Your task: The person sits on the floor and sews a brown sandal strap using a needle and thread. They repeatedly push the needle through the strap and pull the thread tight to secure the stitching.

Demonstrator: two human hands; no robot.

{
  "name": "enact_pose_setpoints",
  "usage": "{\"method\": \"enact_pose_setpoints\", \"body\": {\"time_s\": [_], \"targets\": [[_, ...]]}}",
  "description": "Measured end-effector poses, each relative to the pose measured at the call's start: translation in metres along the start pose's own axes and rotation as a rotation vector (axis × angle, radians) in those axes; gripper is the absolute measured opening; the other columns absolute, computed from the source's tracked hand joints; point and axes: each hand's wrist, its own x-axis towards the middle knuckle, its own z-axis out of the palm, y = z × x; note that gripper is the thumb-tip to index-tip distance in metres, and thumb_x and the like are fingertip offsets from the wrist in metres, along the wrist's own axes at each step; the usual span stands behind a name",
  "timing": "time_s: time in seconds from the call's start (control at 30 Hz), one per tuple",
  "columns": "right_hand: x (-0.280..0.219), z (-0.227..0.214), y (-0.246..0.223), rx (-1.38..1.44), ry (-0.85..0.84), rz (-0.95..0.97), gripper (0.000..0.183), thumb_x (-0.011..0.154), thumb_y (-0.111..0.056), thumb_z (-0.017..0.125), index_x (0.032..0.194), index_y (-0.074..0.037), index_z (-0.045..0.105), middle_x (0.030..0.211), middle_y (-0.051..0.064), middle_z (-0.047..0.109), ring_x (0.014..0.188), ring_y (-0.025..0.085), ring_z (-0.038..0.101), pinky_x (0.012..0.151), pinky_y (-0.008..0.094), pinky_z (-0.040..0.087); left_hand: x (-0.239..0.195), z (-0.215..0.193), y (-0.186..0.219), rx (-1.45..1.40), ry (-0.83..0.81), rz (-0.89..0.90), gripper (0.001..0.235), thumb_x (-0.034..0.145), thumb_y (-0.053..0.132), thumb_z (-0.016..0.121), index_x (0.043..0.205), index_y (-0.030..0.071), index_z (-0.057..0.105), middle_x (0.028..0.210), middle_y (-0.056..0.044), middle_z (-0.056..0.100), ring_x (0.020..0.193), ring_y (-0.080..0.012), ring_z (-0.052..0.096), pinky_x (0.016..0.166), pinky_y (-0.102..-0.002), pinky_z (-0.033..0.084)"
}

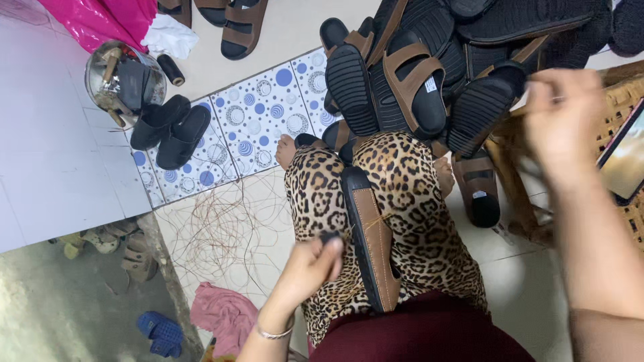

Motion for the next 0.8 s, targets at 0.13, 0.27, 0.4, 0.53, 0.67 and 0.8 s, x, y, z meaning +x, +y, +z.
{"method": "enact_pose_setpoints", "body": {"time_s": [0.13,0.27,0.4,0.53,0.67,0.8], "targets": [[0.007,-0.018,-0.061,0.149,0.003,-0.265,0.008,0.107,0.006,0.063,0.111,0.008,0.070,0.103,0.023,0.067,0.096,0.040,0.061,0.087,0.051,0.046,-0.001,-0.014,-0.021,-0.057,-0.477,-0.086,0.030,0.110,0.033,0.052,0.093,0.009,0.058,0.049,0.006,0.052,0.043,-0.0063,0.055,0.048,-0.022,0.048],[-0.063,-0.029,-0.136,0.383,-0.361,-0.377,0.011,0.103,-0.006,0.053,0.099,-0.008,0.064,0.080,0.011,0.065,0.072,0.032,0.065,0.067,0.046,0.051,0.031,-0.009,0.005,-0.725,-0.401,0.283,0.039,0.106,0.020,0.050,0.128,-0.010,0.064,0.046,0.002,0.053,0.032,-0.0054,0.040,0.036,-0.019,0.036],[-0.091,-0.024,-0.160,0.326,-0.808,-0.311,0.019,0.100,-0.025,0.056,0.114,-0.033,0.066,0.071,-0.005,0.066,0.065,0.024,0.072,0.055,0.037,0.058,0.056,-0.027,0.071,-0.139,0.125,0.460,0.033,0.103,0.012,0.047,0.094,-0.003,0.075,0.039,-0.001,0.053,0.031,-0.0127,0.043,0.041,-0.021,0.039],[-0.066,-0.029,-0.195,0.976,-0.661,-0.139,0.014,0.091,-0.010,0.063,0.098,-0.015,0.074,0.098,0.008,0.073,0.058,0.017,0.071,0.052,0.030,0.056,0.098,-0.026,0.059,-0.049,0.327,0.522,0.030,0.103,0.017,0.051,0.118,0.000,0.070,0.068,-0.022,0.071,0.062,-0.0332,0.072,0.061,-0.038,0.058],[-0.085,0.005,-0.199,1.460,-0.695,0.115,0.019,0.103,-0.014,0.052,0.096,-0.004,0.067,0.067,0.007,0.062,0.041,0.013,0.053,0.043,0.026,0.049,0.143,-0.032,0.033,-1.115,0.100,0.278,0.031,0.110,0.014,0.041,0.105,-0.010,0.059,0.048,0.005,0.025,0.033,-0.0077,0.025,0.027,-0.021,0.028],[-0.057,0.003,-0.167,1.449,-0.734,0.220,0.031,0.109,-0.025,0.050,0.086,-0.007,0.061,0.053,-0.003,0.041,0.036,0.004,0.032,0.034,0.025,0.038,0.145,-0.073,0.010,-1.085,0.121,0.273,0.034,0.110,0.021,0.042,0.090,0.000,0.062,0.046,0.007,0.027,0.031,-0.0061,0.025,0.025,-0.021,0.026]]}}
